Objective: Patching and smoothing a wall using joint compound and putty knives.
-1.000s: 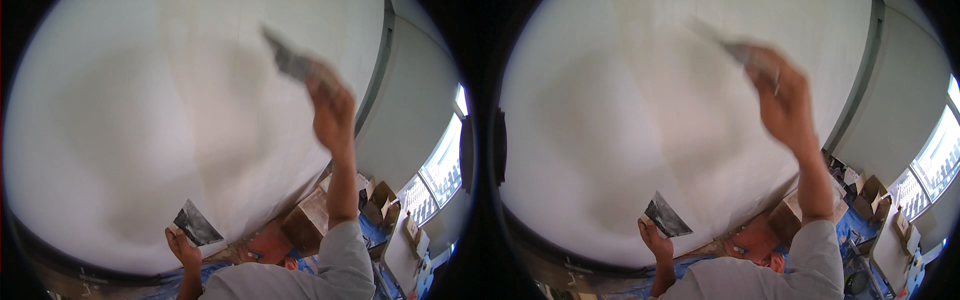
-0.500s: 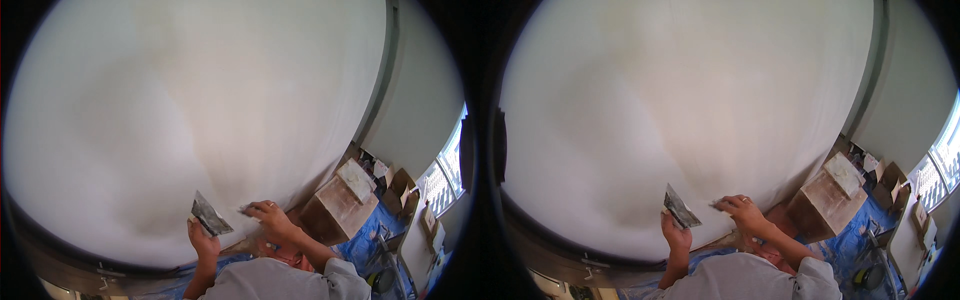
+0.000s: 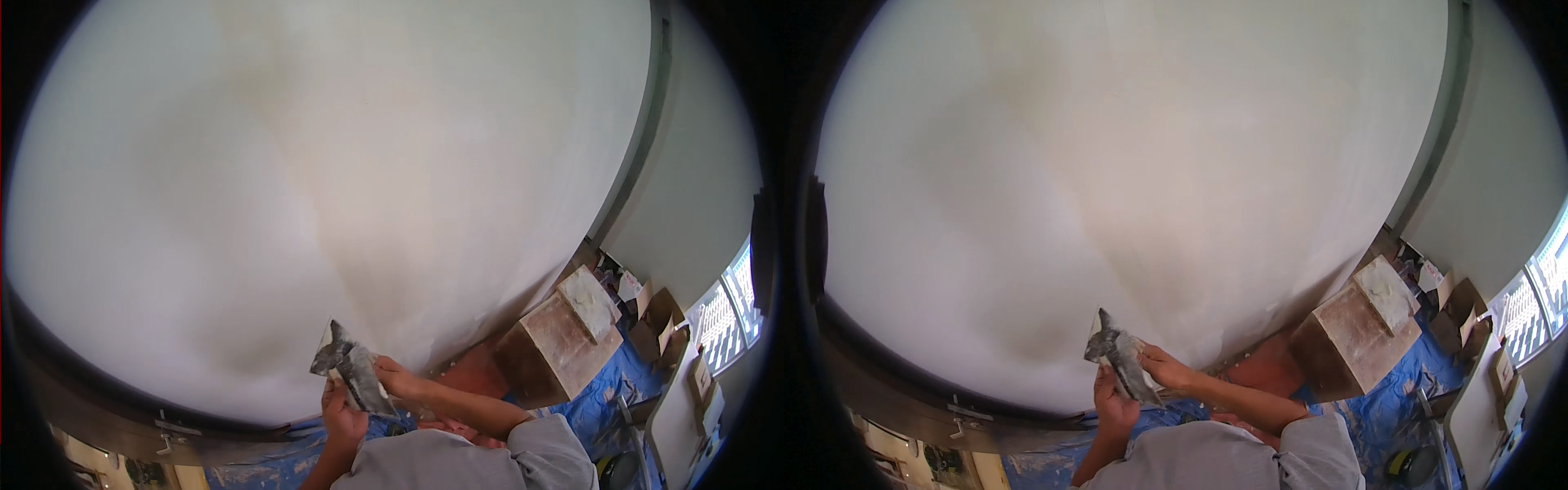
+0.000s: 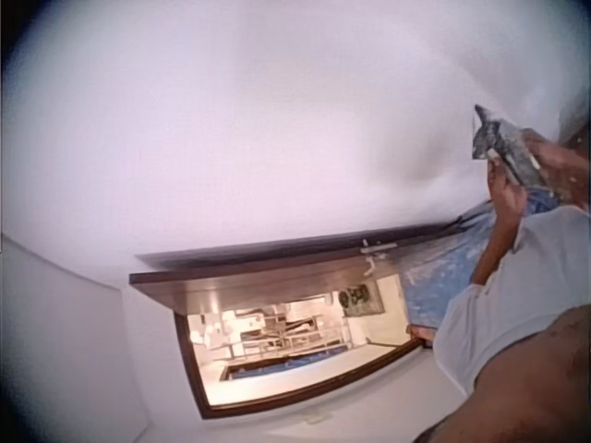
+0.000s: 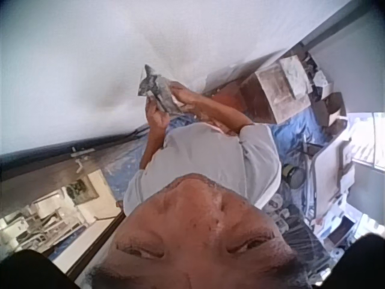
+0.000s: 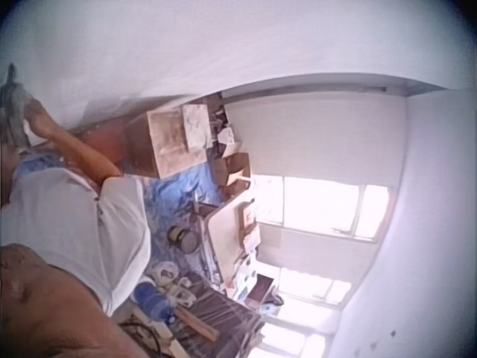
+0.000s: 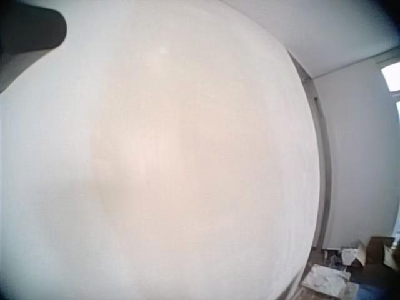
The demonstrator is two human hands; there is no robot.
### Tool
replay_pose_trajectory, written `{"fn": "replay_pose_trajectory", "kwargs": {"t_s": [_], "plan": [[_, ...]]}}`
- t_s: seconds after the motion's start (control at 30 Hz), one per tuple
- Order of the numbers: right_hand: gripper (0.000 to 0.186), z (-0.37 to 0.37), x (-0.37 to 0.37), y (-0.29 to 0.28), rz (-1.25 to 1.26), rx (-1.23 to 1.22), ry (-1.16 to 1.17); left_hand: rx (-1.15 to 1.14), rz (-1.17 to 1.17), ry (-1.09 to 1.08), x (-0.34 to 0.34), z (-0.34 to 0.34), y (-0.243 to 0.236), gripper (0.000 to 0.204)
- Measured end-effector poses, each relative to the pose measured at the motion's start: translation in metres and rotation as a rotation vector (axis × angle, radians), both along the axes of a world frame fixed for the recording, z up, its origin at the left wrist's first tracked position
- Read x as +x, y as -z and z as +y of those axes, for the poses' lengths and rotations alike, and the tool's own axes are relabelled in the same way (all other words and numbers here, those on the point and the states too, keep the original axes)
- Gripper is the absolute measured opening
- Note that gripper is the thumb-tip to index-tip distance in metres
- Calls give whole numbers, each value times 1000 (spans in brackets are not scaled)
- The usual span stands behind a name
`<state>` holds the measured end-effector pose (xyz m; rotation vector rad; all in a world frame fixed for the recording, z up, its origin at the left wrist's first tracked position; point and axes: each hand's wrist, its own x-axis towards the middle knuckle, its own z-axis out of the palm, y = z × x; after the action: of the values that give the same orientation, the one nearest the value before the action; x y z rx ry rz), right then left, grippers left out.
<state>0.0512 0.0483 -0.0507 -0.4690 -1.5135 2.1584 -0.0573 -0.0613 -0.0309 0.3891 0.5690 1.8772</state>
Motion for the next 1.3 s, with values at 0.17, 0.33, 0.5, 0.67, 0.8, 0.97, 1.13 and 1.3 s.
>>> {"fn": "replay_pose_trajectory", "kwargs": {"t_s": [0.17, 0.33, 0.5, 0.67, 0.8, 0.97, 1.13, 1.3], "plan": [[60, 90, 38, -121, -165, 1463, 738, -4, 64, -136, -22, -25, -6, 40], [52, 151, 50, -273, -173, 1949, 1252, -33, 79, -183, -33, -37, -3, 38], [46, 174, 60, -303, -264, 2072, 1257, -83, 59, -267, -30, -39, -5, 37], [46, 180, 59, -300, -251, 2062, 1271, -54, 62, -241, -33, -38, -4, 37], [47, 176, 52, -304, -292, 2062, 1280, -69, 48, -254, -33, -36, -5, 37], [47, 176, 49, -305, -319, 2075, 1287, -65, 19, -257, -34, -38, -2, 38], [45, 174, 50, -301, -341, 2028, 1282, -66, 13, -249, -36, -41, 3, 38], [33, 173, 50, -299, -128, 1926, 1359, -57, 6, -243, -34, -39, -1, 38]]}}
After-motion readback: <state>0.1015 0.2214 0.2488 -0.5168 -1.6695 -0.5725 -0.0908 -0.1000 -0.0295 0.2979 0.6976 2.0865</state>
